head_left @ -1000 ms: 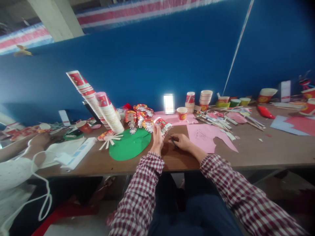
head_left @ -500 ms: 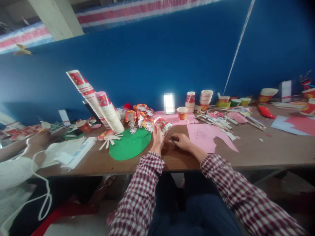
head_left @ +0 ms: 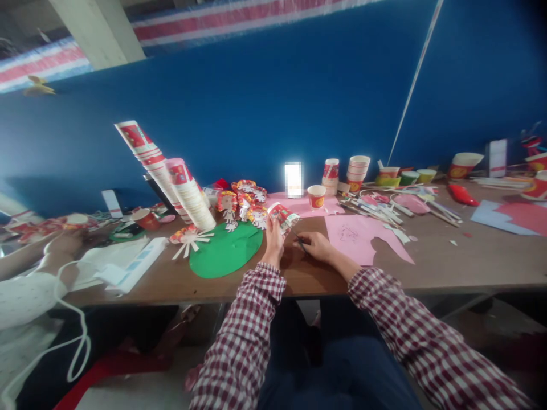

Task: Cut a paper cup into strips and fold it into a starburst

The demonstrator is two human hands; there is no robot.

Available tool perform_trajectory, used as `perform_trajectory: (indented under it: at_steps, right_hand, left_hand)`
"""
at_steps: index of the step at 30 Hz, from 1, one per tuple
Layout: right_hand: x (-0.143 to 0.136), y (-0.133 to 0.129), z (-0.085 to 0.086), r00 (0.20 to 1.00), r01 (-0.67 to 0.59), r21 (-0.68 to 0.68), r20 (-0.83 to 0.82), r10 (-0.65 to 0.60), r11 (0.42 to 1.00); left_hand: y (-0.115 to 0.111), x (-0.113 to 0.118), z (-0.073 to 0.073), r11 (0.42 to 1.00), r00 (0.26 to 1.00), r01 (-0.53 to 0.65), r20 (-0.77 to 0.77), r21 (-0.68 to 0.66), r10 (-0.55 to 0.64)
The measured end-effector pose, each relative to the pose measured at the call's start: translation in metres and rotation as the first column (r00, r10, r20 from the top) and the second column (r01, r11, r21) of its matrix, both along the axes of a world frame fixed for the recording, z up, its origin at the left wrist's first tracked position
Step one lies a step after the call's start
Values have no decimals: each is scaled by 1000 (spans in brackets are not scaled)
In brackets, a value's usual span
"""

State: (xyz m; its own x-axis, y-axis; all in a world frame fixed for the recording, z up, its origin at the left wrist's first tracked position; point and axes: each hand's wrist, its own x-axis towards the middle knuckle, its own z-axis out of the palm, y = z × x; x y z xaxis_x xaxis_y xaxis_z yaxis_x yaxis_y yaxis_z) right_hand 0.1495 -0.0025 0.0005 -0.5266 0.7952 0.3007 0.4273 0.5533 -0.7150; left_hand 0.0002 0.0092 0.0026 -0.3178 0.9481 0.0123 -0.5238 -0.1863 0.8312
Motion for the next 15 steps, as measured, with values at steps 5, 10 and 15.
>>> perform_trajectory:
  at_steps: [5, 10, 15]
  right_hand:
    - [0, 1, 0, 1000, 3, 21, 3, -3, 1000]
    - [1, 0, -1, 1000, 2, 22, 3, -2, 1000]
    - [1, 0, 0, 1000, 6, 8, -1, -6, 1000]
  left_hand:
    - [-1, 0, 1, 1000, 1000, -6, -11, -3, 6]
    - [0, 0, 0, 1000, 1000, -11, -27, -7, 11]
    - [0, 0, -1, 1000, 999, -4, -33, -18, 3]
